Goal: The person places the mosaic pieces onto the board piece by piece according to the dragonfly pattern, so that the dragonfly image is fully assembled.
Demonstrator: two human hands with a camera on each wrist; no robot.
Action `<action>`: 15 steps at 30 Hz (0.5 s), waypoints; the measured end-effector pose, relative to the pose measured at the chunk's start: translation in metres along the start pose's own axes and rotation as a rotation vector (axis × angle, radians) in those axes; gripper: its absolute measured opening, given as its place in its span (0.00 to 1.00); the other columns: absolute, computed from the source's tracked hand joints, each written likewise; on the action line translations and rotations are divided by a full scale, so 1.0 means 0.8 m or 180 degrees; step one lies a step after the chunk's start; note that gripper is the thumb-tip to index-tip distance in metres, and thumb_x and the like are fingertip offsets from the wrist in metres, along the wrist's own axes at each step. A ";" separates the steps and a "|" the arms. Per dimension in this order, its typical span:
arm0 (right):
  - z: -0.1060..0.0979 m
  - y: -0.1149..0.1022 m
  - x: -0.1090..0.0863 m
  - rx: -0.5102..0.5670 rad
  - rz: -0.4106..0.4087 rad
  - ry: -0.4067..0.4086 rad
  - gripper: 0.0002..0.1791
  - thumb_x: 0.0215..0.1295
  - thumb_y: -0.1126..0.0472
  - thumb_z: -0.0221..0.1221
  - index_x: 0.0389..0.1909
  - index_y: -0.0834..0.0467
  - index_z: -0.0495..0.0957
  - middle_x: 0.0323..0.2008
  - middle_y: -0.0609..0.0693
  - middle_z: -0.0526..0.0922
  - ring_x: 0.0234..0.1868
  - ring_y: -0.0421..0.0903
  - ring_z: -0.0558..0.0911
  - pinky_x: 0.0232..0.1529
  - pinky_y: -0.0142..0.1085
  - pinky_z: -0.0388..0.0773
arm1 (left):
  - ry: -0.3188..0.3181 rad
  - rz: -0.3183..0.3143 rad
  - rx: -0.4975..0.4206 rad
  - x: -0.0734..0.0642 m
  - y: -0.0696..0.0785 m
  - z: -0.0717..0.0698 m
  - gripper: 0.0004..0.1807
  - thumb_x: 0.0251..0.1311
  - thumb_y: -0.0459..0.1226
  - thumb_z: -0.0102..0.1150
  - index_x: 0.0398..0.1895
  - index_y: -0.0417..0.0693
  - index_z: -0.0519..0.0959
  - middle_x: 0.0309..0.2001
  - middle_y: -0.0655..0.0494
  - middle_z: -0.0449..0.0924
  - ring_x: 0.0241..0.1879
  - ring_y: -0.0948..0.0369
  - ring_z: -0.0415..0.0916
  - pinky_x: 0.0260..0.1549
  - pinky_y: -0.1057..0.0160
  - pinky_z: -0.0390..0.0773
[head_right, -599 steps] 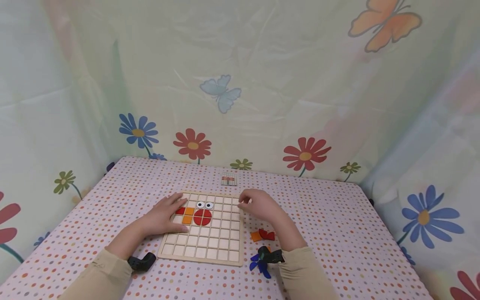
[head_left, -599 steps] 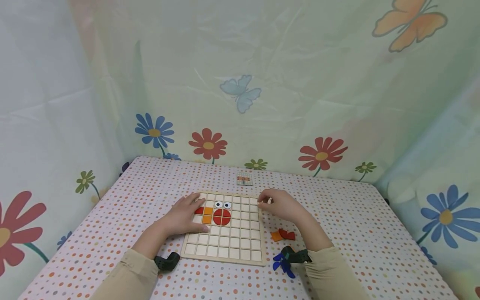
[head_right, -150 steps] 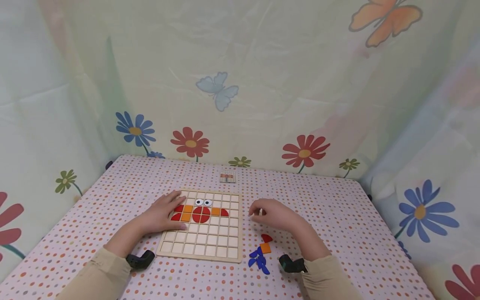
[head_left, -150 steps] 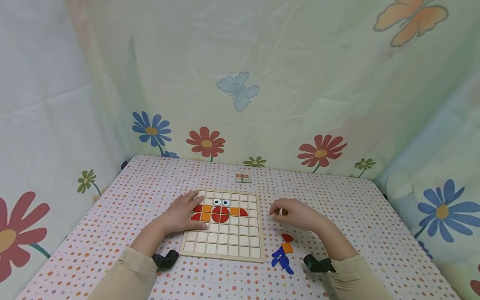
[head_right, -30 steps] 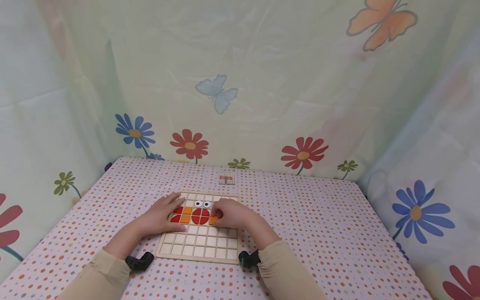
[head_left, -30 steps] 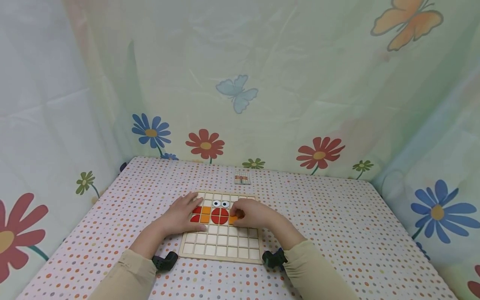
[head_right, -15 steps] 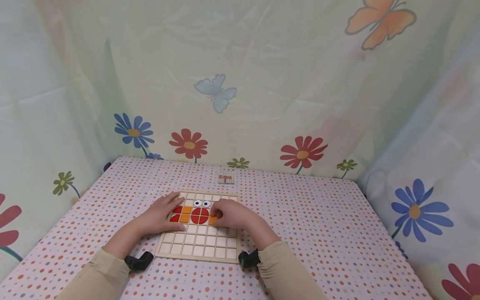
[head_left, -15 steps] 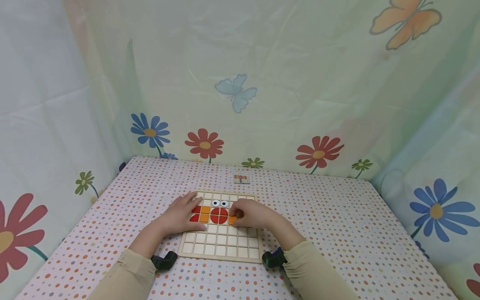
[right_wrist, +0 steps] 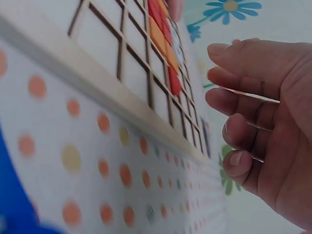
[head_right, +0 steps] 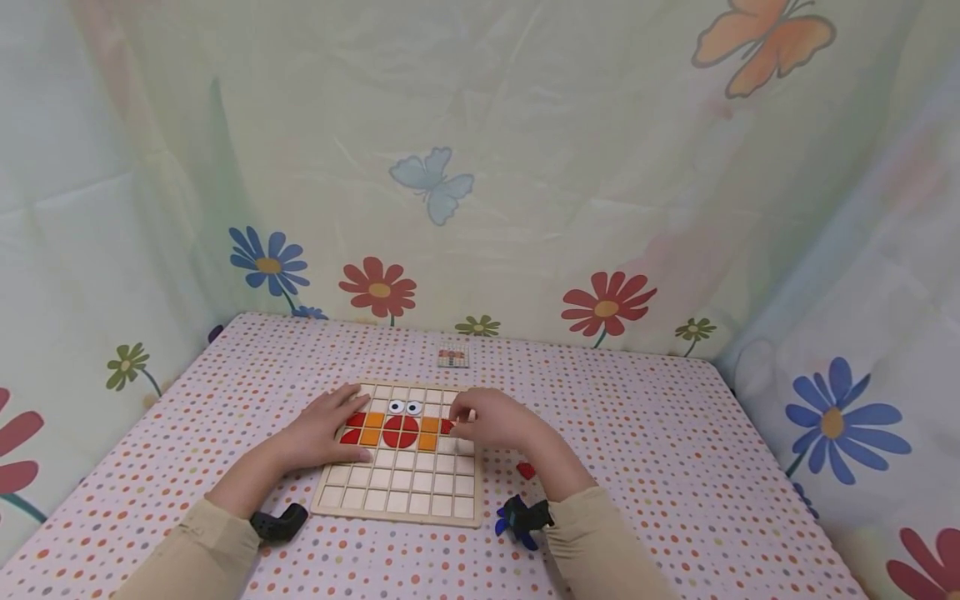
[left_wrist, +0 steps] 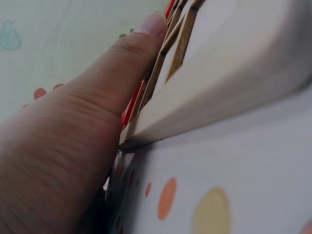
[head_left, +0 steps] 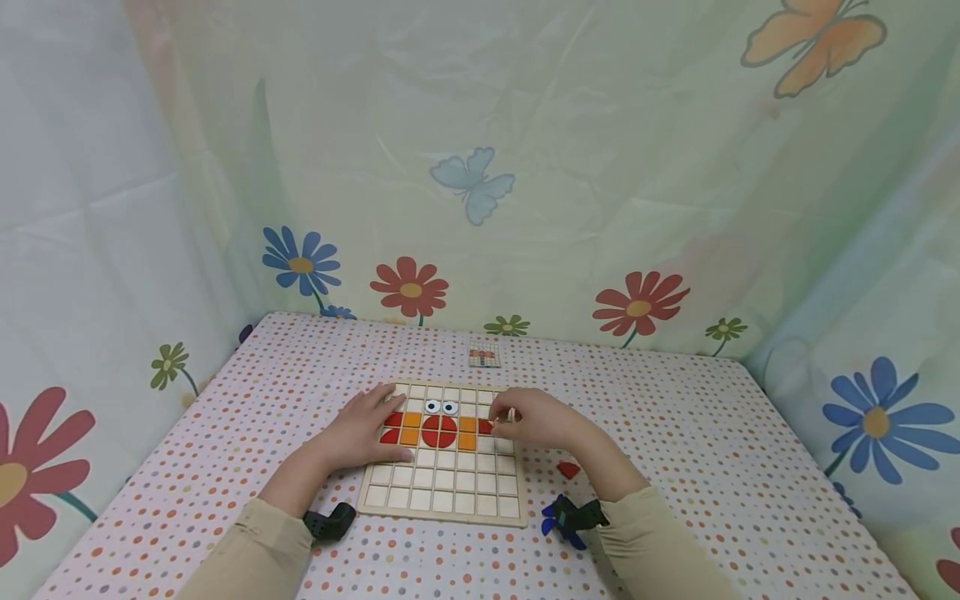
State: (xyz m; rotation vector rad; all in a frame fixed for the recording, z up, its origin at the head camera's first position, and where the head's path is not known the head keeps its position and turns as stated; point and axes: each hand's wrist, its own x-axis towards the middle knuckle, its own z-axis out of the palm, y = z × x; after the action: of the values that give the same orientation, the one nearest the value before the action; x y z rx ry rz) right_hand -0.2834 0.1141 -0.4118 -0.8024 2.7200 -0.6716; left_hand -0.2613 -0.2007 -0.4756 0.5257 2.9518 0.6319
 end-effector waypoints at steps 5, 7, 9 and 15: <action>-0.018 0.025 -0.029 -0.0004 0.0111 0.0017 0.06 0.65 0.56 0.65 0.41 0.49 0.81 0.36 0.40 0.80 0.34 0.42 0.74 0.35 0.36 0.74 | -0.0004 -0.0020 -0.0013 0.000 0.001 -0.001 0.58 0.44 0.72 0.63 0.76 0.54 0.60 0.79 0.49 0.48 0.78 0.44 0.44 0.75 0.39 0.48; -0.021 0.037 -0.042 0.0000 0.0126 -0.0030 0.07 0.65 0.57 0.65 0.42 0.50 0.82 0.37 0.41 0.80 0.34 0.42 0.74 0.35 0.36 0.74 | -0.0002 -0.0011 -0.0010 0.000 0.001 -0.001 0.58 0.44 0.72 0.63 0.76 0.53 0.60 0.79 0.49 0.48 0.78 0.44 0.44 0.75 0.39 0.47; -0.024 0.048 -0.054 0.0057 0.0187 -0.0080 0.08 0.64 0.58 0.65 0.43 0.49 0.81 0.38 0.41 0.80 0.35 0.42 0.75 0.35 0.36 0.75 | 0.0002 0.0000 0.0009 0.000 0.000 0.000 0.58 0.45 0.72 0.63 0.76 0.53 0.60 0.79 0.49 0.48 0.78 0.45 0.44 0.75 0.39 0.47; -0.027 0.077 -0.082 0.0204 0.0292 -0.0233 0.08 0.64 0.59 0.65 0.42 0.47 0.82 0.39 0.43 0.80 0.37 0.44 0.74 0.36 0.37 0.73 | 0.0005 0.0006 0.0020 0.002 -0.002 0.002 0.58 0.45 0.73 0.62 0.76 0.54 0.60 0.79 0.50 0.49 0.78 0.46 0.44 0.76 0.40 0.47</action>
State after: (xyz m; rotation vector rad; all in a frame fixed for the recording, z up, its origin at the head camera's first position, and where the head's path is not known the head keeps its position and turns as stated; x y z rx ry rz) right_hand -0.2649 0.2046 -0.4172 -0.6695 2.6371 -0.6918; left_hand -0.2628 -0.2007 -0.4779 0.5290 2.9561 0.6235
